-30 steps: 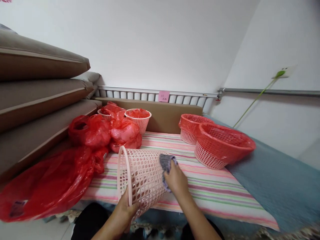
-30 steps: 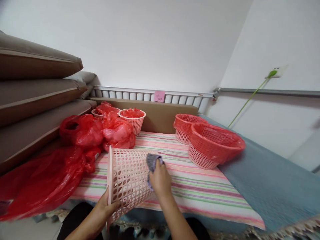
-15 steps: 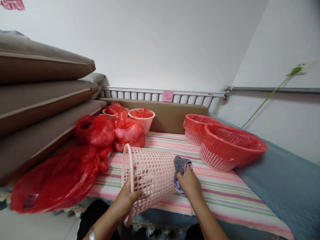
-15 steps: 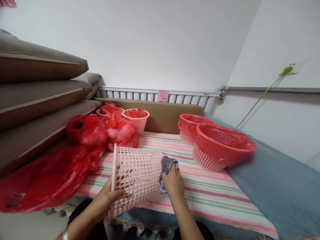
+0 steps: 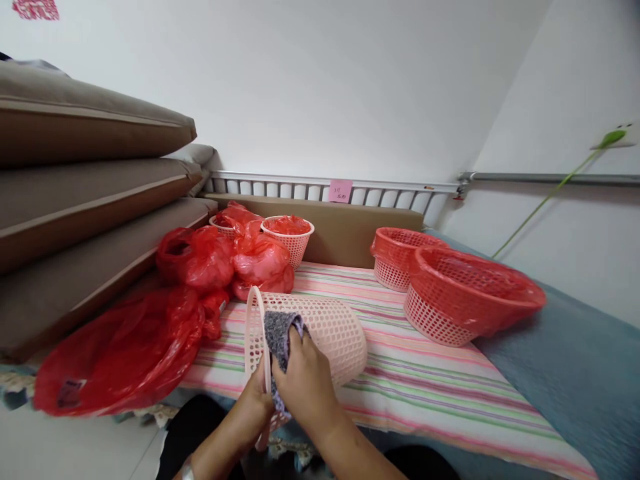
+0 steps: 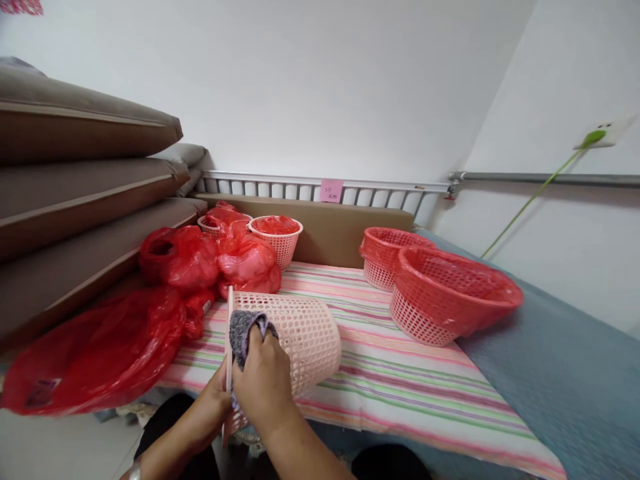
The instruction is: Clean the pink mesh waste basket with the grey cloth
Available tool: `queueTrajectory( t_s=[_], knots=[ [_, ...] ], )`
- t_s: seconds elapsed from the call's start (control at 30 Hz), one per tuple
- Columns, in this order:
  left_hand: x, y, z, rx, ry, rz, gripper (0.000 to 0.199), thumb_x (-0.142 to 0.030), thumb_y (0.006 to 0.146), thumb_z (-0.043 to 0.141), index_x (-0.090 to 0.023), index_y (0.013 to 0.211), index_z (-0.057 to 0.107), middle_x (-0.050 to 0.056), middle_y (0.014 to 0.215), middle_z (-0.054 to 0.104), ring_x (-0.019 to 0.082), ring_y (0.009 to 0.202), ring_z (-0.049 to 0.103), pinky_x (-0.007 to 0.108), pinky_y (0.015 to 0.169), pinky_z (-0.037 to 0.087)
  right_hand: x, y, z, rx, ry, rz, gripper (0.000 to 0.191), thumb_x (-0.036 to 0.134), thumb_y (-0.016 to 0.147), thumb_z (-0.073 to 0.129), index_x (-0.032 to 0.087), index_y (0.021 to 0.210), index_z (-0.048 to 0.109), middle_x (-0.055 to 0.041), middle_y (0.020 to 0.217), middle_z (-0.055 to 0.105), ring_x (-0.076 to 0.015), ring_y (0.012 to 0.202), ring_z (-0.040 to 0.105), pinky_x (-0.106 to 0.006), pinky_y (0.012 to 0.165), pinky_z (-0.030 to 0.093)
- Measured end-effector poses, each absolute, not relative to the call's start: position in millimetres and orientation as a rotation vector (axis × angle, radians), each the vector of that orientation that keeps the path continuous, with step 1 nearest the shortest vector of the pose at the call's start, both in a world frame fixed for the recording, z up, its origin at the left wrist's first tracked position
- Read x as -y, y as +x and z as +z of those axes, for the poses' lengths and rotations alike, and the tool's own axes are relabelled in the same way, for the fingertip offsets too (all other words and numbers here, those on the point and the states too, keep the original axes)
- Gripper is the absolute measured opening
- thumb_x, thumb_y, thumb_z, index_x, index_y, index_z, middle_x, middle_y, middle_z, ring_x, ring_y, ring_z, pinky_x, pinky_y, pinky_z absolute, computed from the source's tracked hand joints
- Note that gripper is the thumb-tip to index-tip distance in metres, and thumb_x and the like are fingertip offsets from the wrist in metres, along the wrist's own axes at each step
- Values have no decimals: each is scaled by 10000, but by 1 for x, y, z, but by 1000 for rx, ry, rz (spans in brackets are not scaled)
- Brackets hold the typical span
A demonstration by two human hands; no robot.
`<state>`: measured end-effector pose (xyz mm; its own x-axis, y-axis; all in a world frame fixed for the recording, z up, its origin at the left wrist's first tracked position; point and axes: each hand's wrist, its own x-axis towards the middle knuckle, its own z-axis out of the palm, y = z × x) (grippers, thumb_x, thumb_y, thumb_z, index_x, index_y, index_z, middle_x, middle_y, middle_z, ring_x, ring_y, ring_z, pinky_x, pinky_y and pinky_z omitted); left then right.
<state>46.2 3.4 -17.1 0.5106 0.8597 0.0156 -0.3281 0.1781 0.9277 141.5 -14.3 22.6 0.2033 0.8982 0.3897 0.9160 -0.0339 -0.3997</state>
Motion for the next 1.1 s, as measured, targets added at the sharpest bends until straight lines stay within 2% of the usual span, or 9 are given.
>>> queueTrajectory(
  t_s=[0.1,0.2,0.37,0.47,0.57,0.7,0.83,1.0,1.1],
  knots=[
    [-3,45,-23,-558,1119,949,862,-187,652,727,-226,1405,310,101,1319,546,309,1244,454,430,1070,321,20,138,21,1738,-1909,-94,402,249,785,508,166,1176,545,-120,1080,596,-230,964,579,-309,835,442],
    [-5,42,-30,-511,1162,933,853,-190,690,693,-229,1426,264,103,1372,494,300,1276,418,434,1098,268,18,159,11,1771,-1969,-177,426,222,772,519,194,1197,538,-115,1133,570,-224,998,562,-303,852,432],
    [-6,38,-41,-525,1116,838,970,-226,723,687,-266,1464,62,132,1443,395,305,1294,398,471,1081,285,11,236,-11,1505,-2384,-196,465,220,803,476,173,1266,470,-127,1114,578,-241,980,577,-320,782,449],
    [-5,40,-44,-500,1139,815,1016,-301,722,713,-295,1461,17,136,1466,356,305,1269,432,479,1076,292,12,283,-17,1198,-2595,-87,473,280,845,414,158,1302,398,-143,1104,583,-267,926,603,-355,715,456],
    [-4,40,-47,-456,1165,808,975,-348,753,692,-314,1459,20,136,1465,358,291,1239,473,470,1064,316,12,302,-14,1075,-2645,47,437,299,850,382,153,1261,408,-148,1072,601,-269,901,615,-356,701,449],
    [-2,40,-51,-419,1148,819,956,-374,764,682,-324,1458,27,138,1467,353,277,1227,490,450,1062,326,4,270,-1,1106,-2550,83,393,313,842,399,163,1201,456,-130,1021,626,-241,881,620,-322,705,441],
    [-3,39,-54,-477,1167,831,983,-419,732,704,-320,1458,47,121,1405,448,288,1215,496,431,1043,346,-1,196,18,1387,-2233,52,453,274,803,463,154,1241,462,-119,1090,614,-216,940,602,-283,765,438],
    [-5,36,-59,-469,1115,796,969,-443,667,746,-288,1434,175,114,1183,627,306,1035,605,425,877,473,9,134,30,1686,-1906,-50,394,241,762,505,171,1147,546,-112,1072,606,-225,946,588,-297,811,441],
    [-3,37,-58,-480,1107,794,847,-366,685,739,-279,1394,283,90,1157,641,298,1080,580,431,925,449,12,134,28,1688,-1910,-84,378,232,768,492,171,1136,551,-111,1057,606,-226,937,588,-307,809,446]
  ],
)
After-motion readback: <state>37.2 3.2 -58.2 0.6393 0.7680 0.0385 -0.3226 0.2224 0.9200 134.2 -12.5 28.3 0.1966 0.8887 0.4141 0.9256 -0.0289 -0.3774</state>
